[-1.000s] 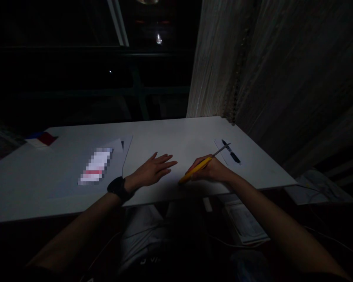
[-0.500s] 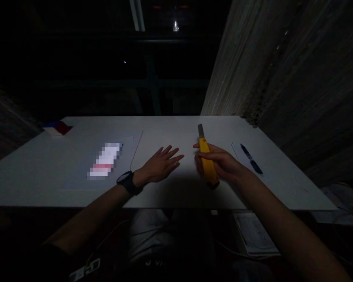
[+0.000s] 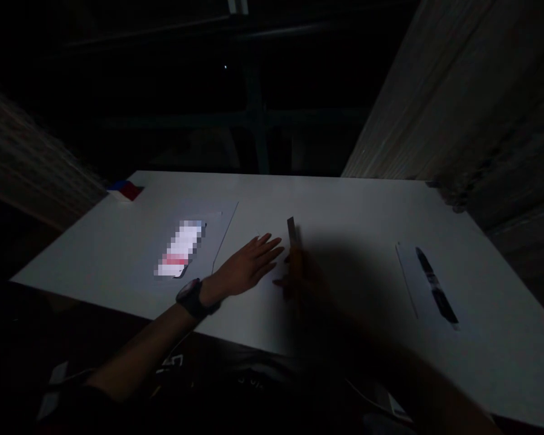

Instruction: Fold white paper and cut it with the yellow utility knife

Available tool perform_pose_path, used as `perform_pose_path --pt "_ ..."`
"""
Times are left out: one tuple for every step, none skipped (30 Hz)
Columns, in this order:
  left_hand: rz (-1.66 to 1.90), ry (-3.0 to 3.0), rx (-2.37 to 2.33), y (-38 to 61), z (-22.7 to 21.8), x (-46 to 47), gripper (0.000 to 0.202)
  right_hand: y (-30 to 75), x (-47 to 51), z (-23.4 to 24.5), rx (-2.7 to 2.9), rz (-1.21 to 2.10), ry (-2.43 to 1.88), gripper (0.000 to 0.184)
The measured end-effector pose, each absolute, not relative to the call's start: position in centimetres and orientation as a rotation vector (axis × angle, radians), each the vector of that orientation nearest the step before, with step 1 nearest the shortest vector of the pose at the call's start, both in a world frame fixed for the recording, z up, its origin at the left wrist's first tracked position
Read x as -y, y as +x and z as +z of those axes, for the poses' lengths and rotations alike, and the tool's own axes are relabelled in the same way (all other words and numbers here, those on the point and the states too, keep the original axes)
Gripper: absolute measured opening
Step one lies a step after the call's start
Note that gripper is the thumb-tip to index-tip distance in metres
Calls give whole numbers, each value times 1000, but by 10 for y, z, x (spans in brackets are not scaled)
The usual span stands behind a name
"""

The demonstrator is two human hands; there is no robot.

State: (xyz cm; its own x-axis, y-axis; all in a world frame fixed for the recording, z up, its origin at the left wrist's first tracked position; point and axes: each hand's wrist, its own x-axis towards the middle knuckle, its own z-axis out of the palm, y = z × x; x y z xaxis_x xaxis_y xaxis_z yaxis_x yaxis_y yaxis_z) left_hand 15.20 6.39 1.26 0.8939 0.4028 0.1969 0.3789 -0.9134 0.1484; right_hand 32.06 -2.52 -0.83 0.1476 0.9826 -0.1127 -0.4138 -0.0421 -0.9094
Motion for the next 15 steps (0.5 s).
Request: perform_pose_path --pt "308 2960 -607 148 14 -64 44 320 26 -7 753 1326 -1028 44" --pt "280 2965 -610 143 15 -64 44 320 27 -5 770 1341 -1028 45" --pt "261 2968 -623 139 16 -64 44 321 28 -2 787 1357 -1036 45" --pt "249 2970 -638 136 17 -64 45 321 28 1 802 1373 -1056 46" --pt "238 2971 -653 133 18 -64 45 322 28 4 818 1389 -1086 47" --pt "228 2971 -666 132 19 -64 45 323 29 6 836 1408 -1120 48" --pt "217 2970 -677 131 20 -63 46 324 29 9 860 1431 -1152 48" --pt "206 2968 -685 131 20 -63 46 325 29 12 886 1457 -1170 48" --pt "196 2965 -691 131 21 -62 47 326 29 15 909 1483 -1168 47" --pt "191 2960 -697 131 22 -61 47 326 29 17 928 1505 -1149 44" --pt "190 2955 -698 132 23 -60 49 327 29 18 942 1521 -1123 41" --pt "193 2949 -696 132 24 -59 50 327 29 19 956 1542 -1090 39" --pt "198 2943 -691 132 25 -58 51 326 29 18 971 1570 -1054 36" --pt "206 2938 -686 132 25 -58 51 325 28 17 977 1603 -1020 34" --pt "218 2934 -680 132 25 -57 52 325 28 14 972 1628 -995 33"
